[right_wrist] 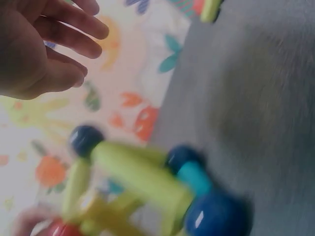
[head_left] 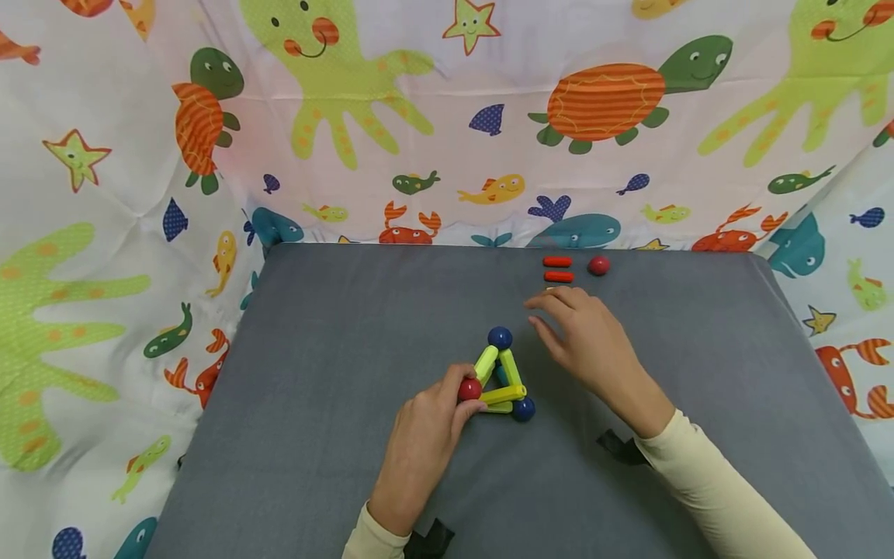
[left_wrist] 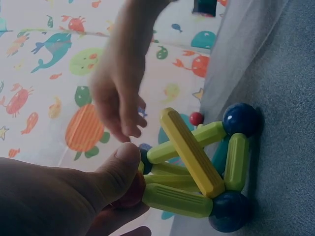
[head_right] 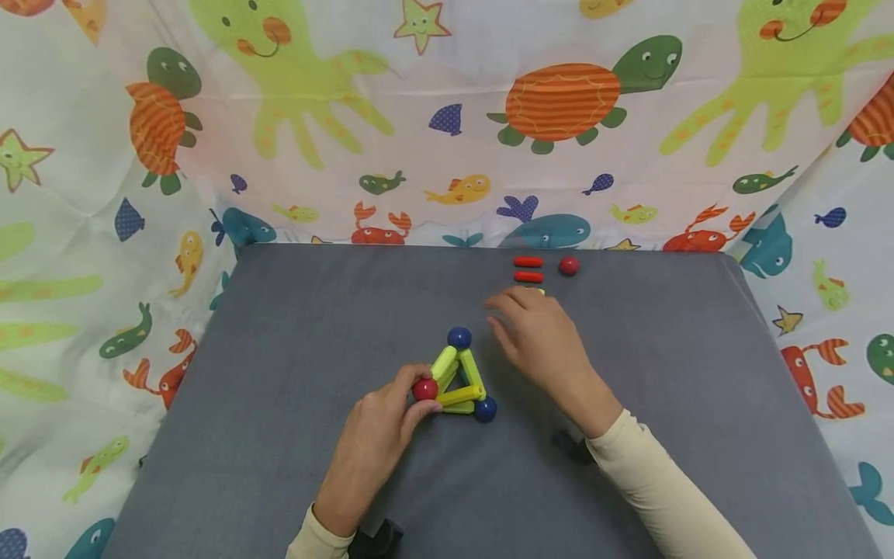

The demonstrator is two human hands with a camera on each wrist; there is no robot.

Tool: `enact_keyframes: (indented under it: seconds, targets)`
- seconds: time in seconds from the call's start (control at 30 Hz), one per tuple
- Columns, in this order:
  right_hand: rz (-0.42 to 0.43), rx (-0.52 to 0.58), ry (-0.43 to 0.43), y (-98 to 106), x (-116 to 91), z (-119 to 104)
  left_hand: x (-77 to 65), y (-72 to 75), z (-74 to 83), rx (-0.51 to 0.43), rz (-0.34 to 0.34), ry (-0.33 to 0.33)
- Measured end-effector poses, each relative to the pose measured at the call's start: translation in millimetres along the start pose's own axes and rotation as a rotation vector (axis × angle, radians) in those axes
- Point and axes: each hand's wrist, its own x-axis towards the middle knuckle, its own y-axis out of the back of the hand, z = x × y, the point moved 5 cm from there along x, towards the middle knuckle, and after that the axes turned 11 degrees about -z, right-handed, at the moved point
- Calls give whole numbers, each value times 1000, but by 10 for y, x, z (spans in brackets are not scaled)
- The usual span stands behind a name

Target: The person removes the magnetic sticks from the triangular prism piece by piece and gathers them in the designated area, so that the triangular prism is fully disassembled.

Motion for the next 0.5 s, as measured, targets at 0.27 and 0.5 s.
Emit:
enact_keyframes:
  seconds: [0.27, 0.5]
  targets:
    - [-11, 37, 122, 55, -273, -481, -3, 2, 4, -3, 12, -10]
    - [-43, 22, 182, -148, -387, -668, -4, -4, 9, 7, 28, -20]
